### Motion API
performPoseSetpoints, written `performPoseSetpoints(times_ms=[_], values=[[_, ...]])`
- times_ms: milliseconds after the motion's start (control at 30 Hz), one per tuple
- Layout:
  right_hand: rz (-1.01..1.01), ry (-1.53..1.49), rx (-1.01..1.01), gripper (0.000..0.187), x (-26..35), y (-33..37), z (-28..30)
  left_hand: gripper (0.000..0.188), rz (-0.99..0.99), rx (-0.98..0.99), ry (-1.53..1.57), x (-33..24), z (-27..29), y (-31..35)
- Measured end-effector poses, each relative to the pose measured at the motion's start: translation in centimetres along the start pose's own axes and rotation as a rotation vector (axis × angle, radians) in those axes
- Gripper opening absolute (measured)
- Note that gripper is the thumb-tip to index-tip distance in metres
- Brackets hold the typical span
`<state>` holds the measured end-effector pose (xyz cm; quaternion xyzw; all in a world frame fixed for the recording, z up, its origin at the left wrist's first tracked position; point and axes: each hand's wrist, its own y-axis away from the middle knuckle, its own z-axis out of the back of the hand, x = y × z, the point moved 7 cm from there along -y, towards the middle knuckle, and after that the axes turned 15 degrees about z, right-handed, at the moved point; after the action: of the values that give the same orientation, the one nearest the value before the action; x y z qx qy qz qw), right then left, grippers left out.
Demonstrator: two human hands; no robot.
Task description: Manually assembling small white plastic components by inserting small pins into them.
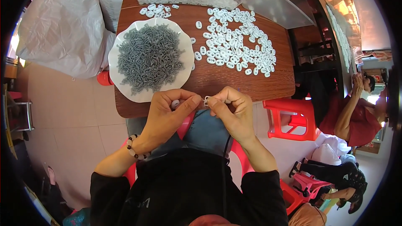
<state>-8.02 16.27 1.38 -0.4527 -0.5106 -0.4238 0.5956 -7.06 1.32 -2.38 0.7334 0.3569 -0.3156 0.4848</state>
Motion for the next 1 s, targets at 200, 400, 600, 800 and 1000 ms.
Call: performPoseSetpoints(times_ms=[200,400,600,800,1000], values=[[-0.019,0.005,-0.017,0.013,0.03,-0.03,0.28,0.015,0.012,-0.009,-0.028,-0.33,-0.05,0.04],[-0.002,0.02,-0.021,0.013,0.04,-0.03,0.25,0.016,0.01,-0.029,-0.056,0.06,0.15,-0.08],[0.017,0.061,-0.017,0.013,0.0,-0.01,0.22,0.016,0.051,-0.024,-0.075,0.26,-0.09,-0.13],[0.063,0.103,-0.008,0.013,0.48,-0.2,0.13,0.016,0.038,-0.035,-0.06,0.41,0.14,-0.19],[0.058,0.14,0.01,0.013,0.34,0.07,0.19,0.016,0.015,-0.034,-0.079,0.19,-0.04,-0.03]])
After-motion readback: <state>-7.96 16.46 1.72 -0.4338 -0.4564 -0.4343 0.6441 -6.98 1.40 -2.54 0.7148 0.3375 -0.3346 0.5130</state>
